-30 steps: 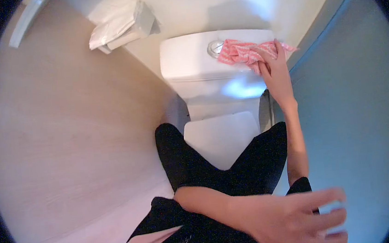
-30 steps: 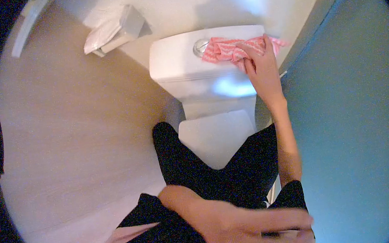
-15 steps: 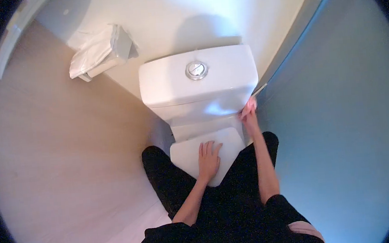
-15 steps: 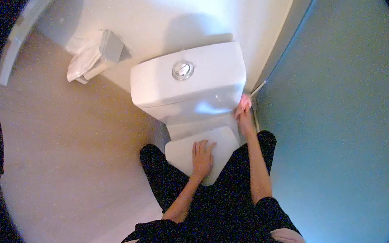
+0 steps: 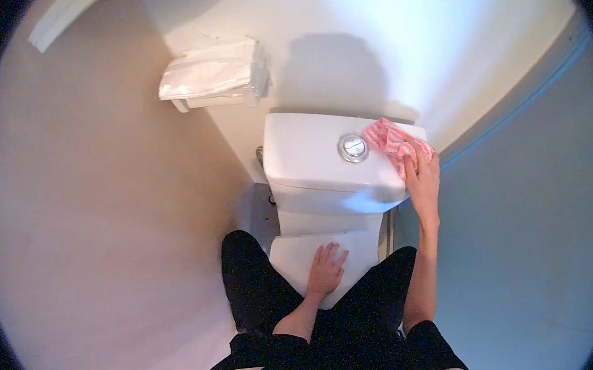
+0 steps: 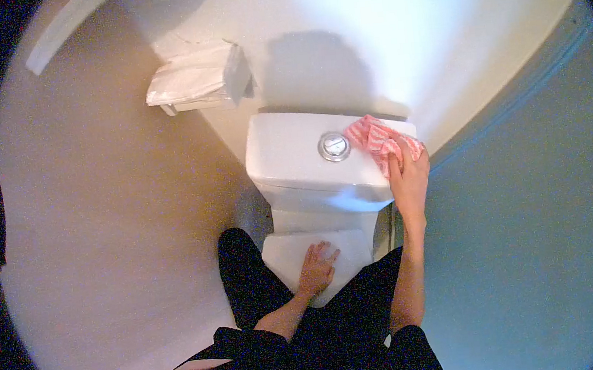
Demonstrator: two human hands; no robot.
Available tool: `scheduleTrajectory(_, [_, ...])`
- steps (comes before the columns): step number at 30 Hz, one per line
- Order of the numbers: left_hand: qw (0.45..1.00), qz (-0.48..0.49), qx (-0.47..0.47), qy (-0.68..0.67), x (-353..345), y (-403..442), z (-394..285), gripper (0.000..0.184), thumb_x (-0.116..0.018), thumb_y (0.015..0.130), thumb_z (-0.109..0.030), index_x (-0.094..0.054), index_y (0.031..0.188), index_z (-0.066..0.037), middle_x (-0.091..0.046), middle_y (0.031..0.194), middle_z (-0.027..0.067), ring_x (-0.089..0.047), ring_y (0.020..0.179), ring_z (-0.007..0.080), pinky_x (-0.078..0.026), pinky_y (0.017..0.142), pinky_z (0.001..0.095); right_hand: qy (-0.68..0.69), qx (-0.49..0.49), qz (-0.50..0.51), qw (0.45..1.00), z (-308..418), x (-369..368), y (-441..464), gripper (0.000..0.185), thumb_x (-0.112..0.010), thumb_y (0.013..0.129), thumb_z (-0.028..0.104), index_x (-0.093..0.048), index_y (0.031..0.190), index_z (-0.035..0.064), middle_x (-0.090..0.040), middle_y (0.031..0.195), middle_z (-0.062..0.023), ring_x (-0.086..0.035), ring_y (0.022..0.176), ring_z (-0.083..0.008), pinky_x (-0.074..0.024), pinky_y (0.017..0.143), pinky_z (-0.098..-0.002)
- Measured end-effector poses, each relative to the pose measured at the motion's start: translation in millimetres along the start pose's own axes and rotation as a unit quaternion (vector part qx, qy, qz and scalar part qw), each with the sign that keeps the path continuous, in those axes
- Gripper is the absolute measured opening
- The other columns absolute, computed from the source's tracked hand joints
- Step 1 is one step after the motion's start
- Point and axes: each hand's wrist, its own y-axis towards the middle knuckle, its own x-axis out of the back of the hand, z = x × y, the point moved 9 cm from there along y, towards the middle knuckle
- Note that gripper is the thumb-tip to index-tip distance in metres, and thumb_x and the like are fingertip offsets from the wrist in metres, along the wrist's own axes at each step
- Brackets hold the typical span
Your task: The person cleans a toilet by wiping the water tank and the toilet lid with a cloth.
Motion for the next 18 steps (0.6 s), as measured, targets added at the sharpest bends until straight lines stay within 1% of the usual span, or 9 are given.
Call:
scheduleTrajectory(3, [1.0, -0.018, -0.001, -0.015, 1, -2, 1, 0.055, -0.063, 0.082, -0.02, -0.053, 0.136, -0.017, -0.042, 0.143, 0.015, -0.033, 0.139, 0.0308, -0.02, 0.118, 0.0501, -0.018, -0.033, 0.016, 0.999, 0, -4, 2, 0.041, -0.055, 0.095, 0.026, -0.054, 0.135, 0.019, -0.048, 0.124, -0.0316, -0.048, 0.117, -0.0474, -0.0389, 0.101, -0.049])
scheduleTrajectory(6, [1.0, -0.016, -0.003, -0.004, 4, -1, -4, 0.054, -0.063, 0.082, -0.019, -0.053, 0.135, -0.017, -0.042, 0.143, 0.015, -0.032, 0.139, 0.0306, -0.02, 0.118, 0.0502, -0.085, -0.097, 0.032, 0.991, -6, -7, -15, 0.041, -0.053, 0.096, 0.027, -0.053, 0.136, 0.0192, -0.046, 0.125, -0.0339, -0.045, 0.117, -0.0498, -0.0367, 0.102, -0.051])
scheduleTrajectory(9, [1.0, 0.006, 0.002, 0.021, -2, -1, -5, 0.053, -0.063, 0.082, -0.019, -0.053, 0.135, -0.016, -0.041, 0.143, 0.0152, -0.032, 0.139, 0.0307, -0.019, 0.118, 0.0504, -0.126, -0.03, -0.044, 0.991, 23, 3, -49, 0.04, -0.052, 0.096, 0.026, -0.054, 0.135, 0.0183, -0.045, 0.124, -0.035, -0.042, 0.117, -0.0512, -0.0345, 0.103, -0.0528])
scheduleTrajectory(10, [1.0, -0.004, 0.0, 0.013, 2, 1, -10, 0.053, -0.063, 0.082, -0.019, -0.054, 0.134, -0.015, -0.041, 0.143, 0.0153, -0.032, 0.139, 0.0307, -0.019, 0.118, 0.0502, -0.093, -0.037, -0.048, 0.994, 27, 5, -55, 0.037, -0.052, 0.096, 0.027, -0.055, 0.132, 0.0179, -0.045, 0.123, -0.0338, -0.039, 0.119, -0.0508, -0.032, 0.104, -0.0541])
scheduleTrajectory(13, [1.0, -0.017, -0.003, 0.001, 13, -8, -11, 0.052, -0.062, 0.083, -0.018, -0.054, 0.134, -0.014, -0.041, 0.143, 0.0154, -0.032, 0.139, 0.0308, -0.019, 0.118, 0.05, -0.107, -0.038, -0.034, 0.993, 25, 6, -45, 0.036, -0.052, 0.096, 0.029, -0.055, 0.131, 0.0195, -0.046, 0.12, -0.0331, -0.043, 0.116, -0.0511, -0.0367, 0.1, -0.0547])
scheduleTrajectory(14, [1.0, -0.023, -0.005, 0.001, 11, -7, -11, 0.052, -0.062, 0.082, -0.017, -0.053, 0.134, -0.014, -0.041, 0.143, 0.0154, -0.032, 0.139, 0.0309, -0.019, 0.118, 0.0499, -0.129, -0.061, -0.018, 0.99, 20, 6, -39, 0.037, -0.053, 0.096, 0.031, -0.055, 0.132, 0.0224, -0.046, 0.119, -0.0341, -0.049, 0.11, -0.0509, -0.0433, 0.093, -0.0549])
scheduleTrajectory(16, [0.999, -0.031, -0.016, -0.011, 16, -7, -13, 0.053, -0.06, 0.082, -0.014, -0.052, 0.135, -0.014, -0.041, 0.143, 0.0154, -0.033, 0.139, 0.0307, -0.019, 0.118, 0.0502, -0.131, -0.083, 0.028, 0.988, 12, 6, -24, 0.038, -0.054, 0.095, 0.032, -0.054, 0.132, 0.0232, -0.049, 0.117, -0.0332, -0.052, 0.107, -0.0502, -0.0464, 0.089, -0.0542])
scheduleTrajectory(17, [0.999, -0.029, -0.026, -0.006, 17, -9, -14, 0.054, -0.06, 0.082, -0.014, -0.052, 0.135, -0.014, -0.041, 0.143, 0.0152, -0.033, 0.139, 0.0307, -0.02, 0.118, 0.0497, -0.128, -0.095, 0.053, 0.986, 4, 5, -16, 0.039, -0.055, 0.095, 0.033, -0.054, 0.132, 0.0236, -0.05, 0.116, -0.0327, -0.054, 0.106, -0.0499, -0.0479, 0.087, -0.0538])
scheduleTrajectory(18, [0.999, -0.024, -0.034, -0.001, 17, -12, -14, 0.054, -0.06, 0.083, -0.014, -0.051, 0.136, -0.015, -0.041, 0.143, 0.015, -0.032, 0.139, 0.0308, -0.02, 0.118, 0.0492, -0.08, -0.091, 0.057, 0.991, -12, -1, -8, 0.039, -0.055, 0.094, 0.032, -0.054, 0.132, 0.0228, -0.052, 0.117, -0.0306, -0.054, 0.107, -0.0492, -0.0482, 0.087, -0.0535])
